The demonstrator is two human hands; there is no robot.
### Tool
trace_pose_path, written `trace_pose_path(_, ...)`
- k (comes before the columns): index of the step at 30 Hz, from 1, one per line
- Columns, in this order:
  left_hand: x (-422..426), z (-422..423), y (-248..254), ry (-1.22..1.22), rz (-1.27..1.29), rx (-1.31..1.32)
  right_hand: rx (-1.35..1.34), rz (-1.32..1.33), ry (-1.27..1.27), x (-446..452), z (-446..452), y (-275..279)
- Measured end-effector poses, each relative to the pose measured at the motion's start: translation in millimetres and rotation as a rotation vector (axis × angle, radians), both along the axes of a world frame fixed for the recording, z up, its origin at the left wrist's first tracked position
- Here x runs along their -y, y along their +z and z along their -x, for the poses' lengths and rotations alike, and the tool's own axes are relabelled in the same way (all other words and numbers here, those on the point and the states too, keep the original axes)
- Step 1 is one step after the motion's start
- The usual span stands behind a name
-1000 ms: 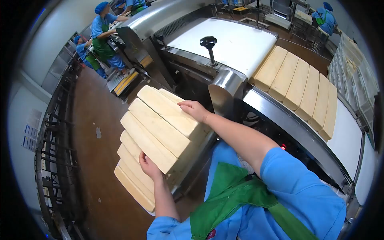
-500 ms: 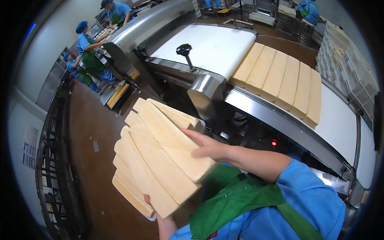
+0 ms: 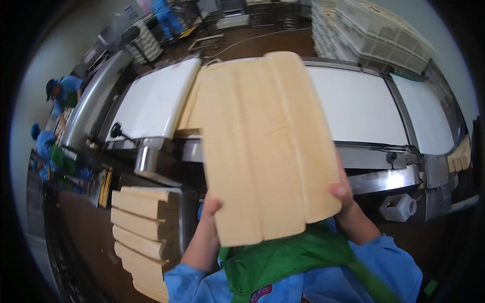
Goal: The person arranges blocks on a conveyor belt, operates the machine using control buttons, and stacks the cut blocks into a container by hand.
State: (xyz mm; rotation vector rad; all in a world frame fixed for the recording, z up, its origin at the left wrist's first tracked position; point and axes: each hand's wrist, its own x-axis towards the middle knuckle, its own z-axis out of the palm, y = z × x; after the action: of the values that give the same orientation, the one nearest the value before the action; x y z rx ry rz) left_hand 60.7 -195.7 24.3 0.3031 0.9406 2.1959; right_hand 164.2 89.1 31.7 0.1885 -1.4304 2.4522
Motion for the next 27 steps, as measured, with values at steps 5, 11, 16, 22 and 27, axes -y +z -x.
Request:
trace_pose_path(5, -195, 54, -5, -0.309, 0.115, 0.335, 0.132, 0.247, -0.373, -123, -33, -30)
trace_pose_path(11, -328, 115, -40, -0.152, 0.024, 0.232, 0.538, 0.258, -0.334, -268, 40, -11)
trace_pose_path(16, -345, 107, -54, -0.002, 0.586, -0.360, 0.623, -0.193, -0.406, -334, 68, -31)
trace_pose_path(22, -332, 107, -56, 0.181, 0.719, -0.551, 0.530, -1.945, -0.728, -267, 52, 4)
trace_pose_path(27, -304, 122, -55, 0.226, 0.685, -0.445, 0.375, -1.549, -0.644, -211, 64, -27)
